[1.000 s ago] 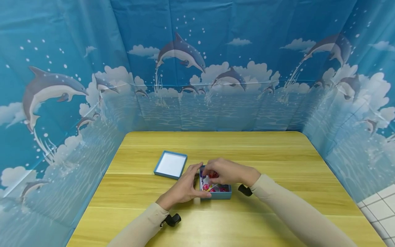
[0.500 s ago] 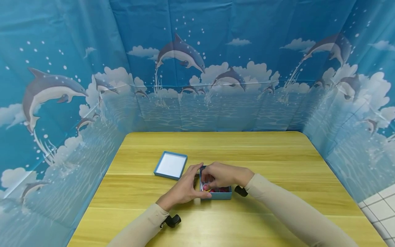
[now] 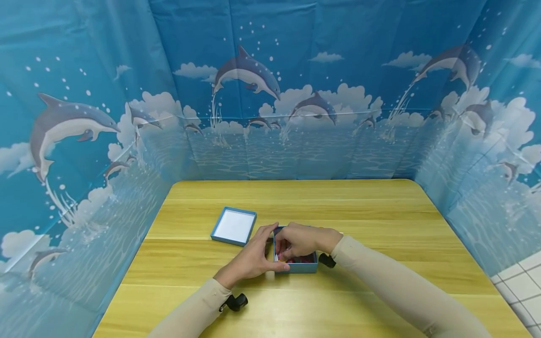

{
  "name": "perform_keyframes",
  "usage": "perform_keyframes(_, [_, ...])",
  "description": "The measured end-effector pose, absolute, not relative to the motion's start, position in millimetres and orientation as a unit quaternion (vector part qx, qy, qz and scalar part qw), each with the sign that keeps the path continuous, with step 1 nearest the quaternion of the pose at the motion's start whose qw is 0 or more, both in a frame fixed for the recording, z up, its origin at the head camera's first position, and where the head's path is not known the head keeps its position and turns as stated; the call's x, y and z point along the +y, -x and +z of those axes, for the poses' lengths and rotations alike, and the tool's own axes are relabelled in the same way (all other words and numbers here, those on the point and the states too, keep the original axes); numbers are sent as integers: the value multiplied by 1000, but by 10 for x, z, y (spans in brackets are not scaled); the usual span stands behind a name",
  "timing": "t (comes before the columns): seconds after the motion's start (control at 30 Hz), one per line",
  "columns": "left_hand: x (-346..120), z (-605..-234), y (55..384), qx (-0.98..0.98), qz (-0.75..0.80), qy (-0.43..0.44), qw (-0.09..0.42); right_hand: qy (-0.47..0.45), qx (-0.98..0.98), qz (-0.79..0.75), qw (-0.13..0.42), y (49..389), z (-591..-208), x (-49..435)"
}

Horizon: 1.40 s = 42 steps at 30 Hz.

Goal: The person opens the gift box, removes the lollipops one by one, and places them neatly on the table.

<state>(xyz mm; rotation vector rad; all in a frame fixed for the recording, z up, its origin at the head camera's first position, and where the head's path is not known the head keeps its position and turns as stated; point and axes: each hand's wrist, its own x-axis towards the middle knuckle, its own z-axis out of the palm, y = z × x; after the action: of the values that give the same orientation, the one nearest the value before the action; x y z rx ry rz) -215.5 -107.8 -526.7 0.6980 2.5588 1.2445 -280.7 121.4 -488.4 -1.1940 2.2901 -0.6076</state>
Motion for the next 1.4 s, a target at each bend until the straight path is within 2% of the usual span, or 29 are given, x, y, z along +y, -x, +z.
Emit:
perform_keyframes(0.97, [-1080,-5291,2139,870,421,-234,104,433,830,-261,236,2794,-4881,1283])
perform_keyframes(1.4, [-1079,-5289,2140,871,420,-234,99,439,833,-279,191,2774,-4789,1410])
